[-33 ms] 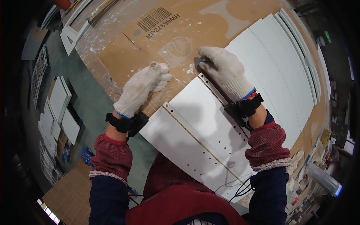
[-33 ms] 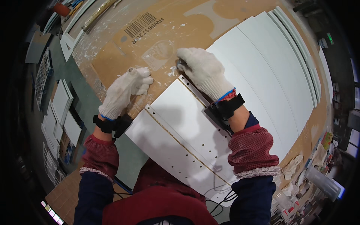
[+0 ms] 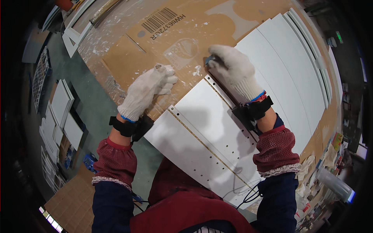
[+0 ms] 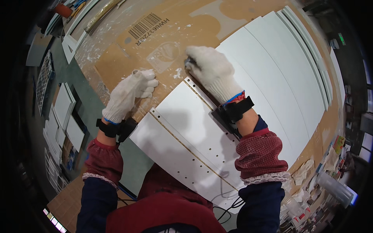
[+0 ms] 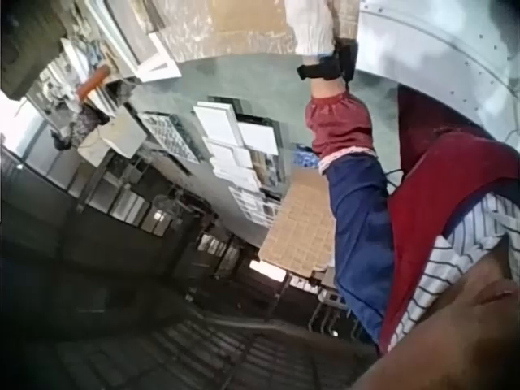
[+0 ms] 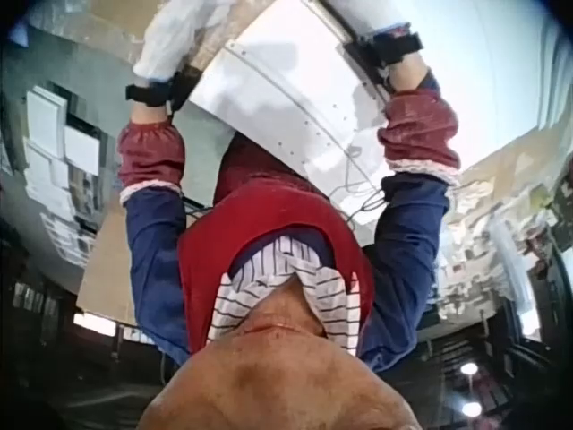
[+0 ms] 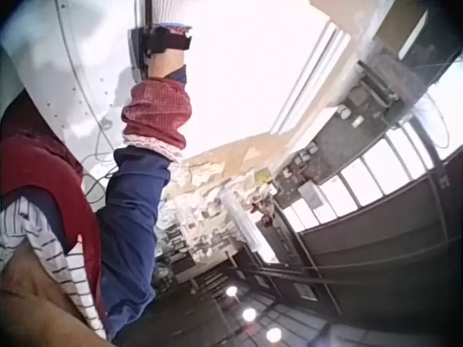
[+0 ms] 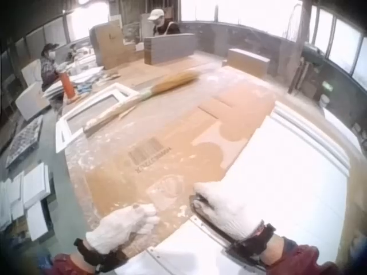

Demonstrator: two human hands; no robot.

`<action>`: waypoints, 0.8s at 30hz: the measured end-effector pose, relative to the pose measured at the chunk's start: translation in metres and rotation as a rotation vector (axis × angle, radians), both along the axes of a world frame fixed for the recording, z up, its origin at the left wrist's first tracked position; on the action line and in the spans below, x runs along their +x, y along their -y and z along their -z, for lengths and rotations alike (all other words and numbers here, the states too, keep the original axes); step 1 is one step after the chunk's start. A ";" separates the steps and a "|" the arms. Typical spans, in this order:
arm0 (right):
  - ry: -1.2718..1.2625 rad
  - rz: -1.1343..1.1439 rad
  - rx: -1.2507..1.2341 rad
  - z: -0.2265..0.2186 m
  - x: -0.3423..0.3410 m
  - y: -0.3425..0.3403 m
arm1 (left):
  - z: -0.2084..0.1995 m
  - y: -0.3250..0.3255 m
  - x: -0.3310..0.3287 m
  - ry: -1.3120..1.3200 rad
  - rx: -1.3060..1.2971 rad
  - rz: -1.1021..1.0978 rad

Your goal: Clean and prepare white furniture panels by wiping with a cloth and using a small cleaning tool on the edges.

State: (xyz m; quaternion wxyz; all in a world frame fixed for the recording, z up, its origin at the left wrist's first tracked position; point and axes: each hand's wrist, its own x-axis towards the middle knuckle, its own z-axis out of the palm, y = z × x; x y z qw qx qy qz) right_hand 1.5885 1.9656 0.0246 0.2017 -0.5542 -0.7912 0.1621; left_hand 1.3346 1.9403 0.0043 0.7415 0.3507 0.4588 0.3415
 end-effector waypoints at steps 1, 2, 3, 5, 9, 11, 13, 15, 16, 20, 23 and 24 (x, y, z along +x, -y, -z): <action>0.010 0.018 0.006 0.004 0.010 0.001 | -0.003 0.001 0.006 -0.075 -0.013 -0.068; -0.363 0.159 -0.075 0.009 0.028 0.003 | -0.003 -0.001 0.009 -0.061 -0.007 -0.044; -0.735 0.300 -0.144 0.008 0.044 0.007 | 0.001 -0.004 0.009 -0.031 0.064 0.042; -0.825 0.406 -0.128 -0.029 0.057 0.027 | 0.017 -0.006 0.004 0.085 0.007 0.007; -0.968 0.712 -0.026 -0.060 0.135 0.110 | 0.006 -0.015 0.016 -0.133 0.059 0.035; -1.076 0.896 0.036 -0.065 0.174 0.173 | 0.002 -0.027 0.020 -0.155 0.070 0.132; -1.153 1.046 0.183 -0.067 0.207 0.253 | 0.003 -0.041 0.032 -0.181 0.095 0.165; -1.206 1.210 0.295 -0.069 0.224 0.341 | 0.008 -0.052 0.060 -0.163 0.118 0.245; -1.224 1.229 0.324 -0.060 0.228 0.377 | 0.008 -0.058 0.064 -0.190 0.128 0.273; -1.364 1.555 0.397 -0.016 0.219 0.481 | 0.016 -0.074 0.091 -0.196 0.142 0.422; -1.177 1.697 0.401 0.004 0.210 0.492 | 0.004 -0.077 0.100 -0.250 0.148 0.487; -1.006 1.814 0.389 0.009 0.206 0.484 | 0.001 -0.073 0.102 -0.261 0.161 0.500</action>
